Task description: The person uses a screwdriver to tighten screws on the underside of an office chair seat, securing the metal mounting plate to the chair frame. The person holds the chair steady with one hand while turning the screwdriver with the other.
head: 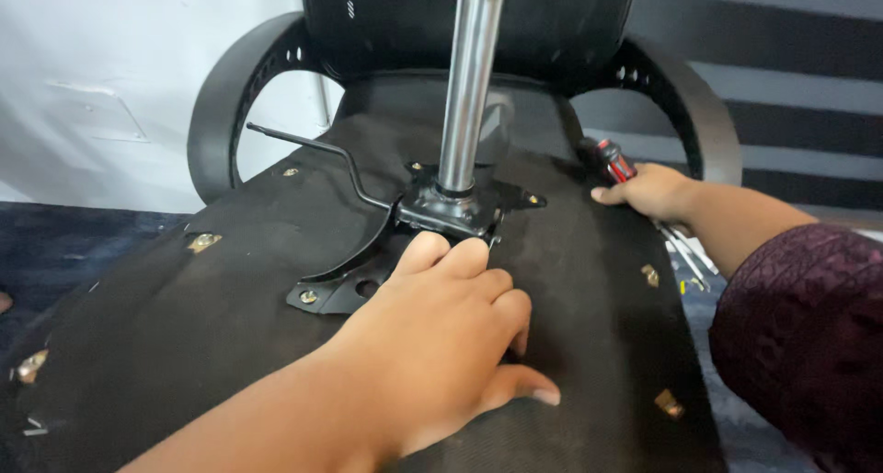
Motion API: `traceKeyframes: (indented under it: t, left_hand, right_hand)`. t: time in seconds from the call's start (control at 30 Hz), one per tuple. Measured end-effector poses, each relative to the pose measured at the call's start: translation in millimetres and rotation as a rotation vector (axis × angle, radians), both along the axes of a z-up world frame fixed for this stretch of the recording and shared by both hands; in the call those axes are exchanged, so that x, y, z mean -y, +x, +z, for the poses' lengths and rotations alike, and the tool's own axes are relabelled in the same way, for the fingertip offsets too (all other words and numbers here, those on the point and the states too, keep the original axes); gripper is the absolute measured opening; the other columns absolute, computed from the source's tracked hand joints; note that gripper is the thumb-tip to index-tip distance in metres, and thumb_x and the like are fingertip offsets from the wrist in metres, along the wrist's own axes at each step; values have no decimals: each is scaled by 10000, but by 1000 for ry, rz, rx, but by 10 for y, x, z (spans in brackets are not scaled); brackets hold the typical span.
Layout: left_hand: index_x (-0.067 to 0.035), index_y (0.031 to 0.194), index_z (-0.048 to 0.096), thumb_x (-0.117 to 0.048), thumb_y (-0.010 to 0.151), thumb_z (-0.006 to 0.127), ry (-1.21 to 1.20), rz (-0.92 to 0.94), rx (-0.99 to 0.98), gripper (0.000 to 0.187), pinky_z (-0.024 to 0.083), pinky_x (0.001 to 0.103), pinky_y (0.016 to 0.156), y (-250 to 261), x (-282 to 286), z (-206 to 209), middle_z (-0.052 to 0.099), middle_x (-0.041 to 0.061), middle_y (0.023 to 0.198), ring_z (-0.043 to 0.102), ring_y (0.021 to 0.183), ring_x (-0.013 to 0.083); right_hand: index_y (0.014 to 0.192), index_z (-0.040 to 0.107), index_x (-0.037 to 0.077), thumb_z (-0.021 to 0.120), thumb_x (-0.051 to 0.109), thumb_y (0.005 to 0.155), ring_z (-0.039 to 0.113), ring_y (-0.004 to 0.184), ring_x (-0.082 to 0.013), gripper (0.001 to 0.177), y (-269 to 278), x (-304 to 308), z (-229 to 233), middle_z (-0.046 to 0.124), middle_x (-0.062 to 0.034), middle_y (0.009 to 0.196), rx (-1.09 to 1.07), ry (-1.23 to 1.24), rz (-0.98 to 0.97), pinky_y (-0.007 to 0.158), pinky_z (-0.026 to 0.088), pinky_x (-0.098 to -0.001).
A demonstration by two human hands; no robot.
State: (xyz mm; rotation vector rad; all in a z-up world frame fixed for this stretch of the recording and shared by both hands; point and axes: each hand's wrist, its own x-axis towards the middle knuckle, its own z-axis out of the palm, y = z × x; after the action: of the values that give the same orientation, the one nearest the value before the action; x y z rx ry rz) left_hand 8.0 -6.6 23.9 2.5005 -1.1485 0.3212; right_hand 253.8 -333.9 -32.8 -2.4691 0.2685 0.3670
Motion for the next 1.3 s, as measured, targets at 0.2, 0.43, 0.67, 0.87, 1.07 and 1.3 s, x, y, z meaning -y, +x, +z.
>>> traceKeyframes:
  t: [0.2, 0.43, 0.67, 0.87, 1.07, 1.3]
  left_hand:
    - [-132, 913, 708, -583, 835, 641, 171, 28, -128, 463, 322, 396, 890, -130, 23, 155, 643, -16, 891, 499, 988, 209]
    - [-154, 1259, 653, -462, 906, 690, -59, -148, 171, 470, 344, 456, 1011, -456, -759, -170, 626, 11, 1348, 522, 1236, 263]
    - [-273, 1361, 632, -699, 783, 652, 335, 787, -136, 719, 379, 459, 1123, -534, -2072, -514, 491, 54, 1554, 439, 1430, 288]
    - [1, 1424, 479, -590, 769, 817, -149, 1187, -575, 945, 523, 465, 1013, -405, -2687, -1090, 626, 266, 1268, 617, 1179, 362]
    - [56, 1267, 578, -479, 901, 771, -851, 1333, -1283, 676, 548, 557, 908, -406, -2843, -1230, 756, 263, 1048, 721, 1097, 443]
    - [-38, 1410, 553, -562, 938, 670, -802, 1381, -1333, 715, 436, 529, 1067, -324, -2650, -1135, 692, 200, 1281, 618, 1251, 387]
  right_hand:
    - [1258, 676, 49, 734, 437, 892, 715, 1005, -305, 537, -131, 143, -29, 749, -198, 1092, 19, -253, 35, 969, 487, -435]
    - [998, 707, 25, 741, 377, 886, 709, 914, -341, 371, -962, -258, 70, 734, -209, 954, 273, -330, 145, 889, 535, -442]
    - [807, 721, 12, 745, 372, 853, 699, 874, -366, 363, -1947, -651, 351, 670, -201, 918, 418, -471, 202, 850, 543, -479]
    - [982, 738, 78, 744, 460, 898, 712, 949, -335, 391, -2133, -522, 358, 712, -202, 968, 166, -355, -56, 895, 532, -430]
    - [1127, 694, 9, 698, 308, 926, 651, 847, -278, 360, -2175, -171, 322, 709, -166, 940, -158, 418, -482, 756, 479, -445]
    - [1058, 657, 49, 728, 251, 856, 676, 781, -238, 294, -2244, -170, 314, 708, -89, 873, -219, 641, -478, 711, 517, -428]
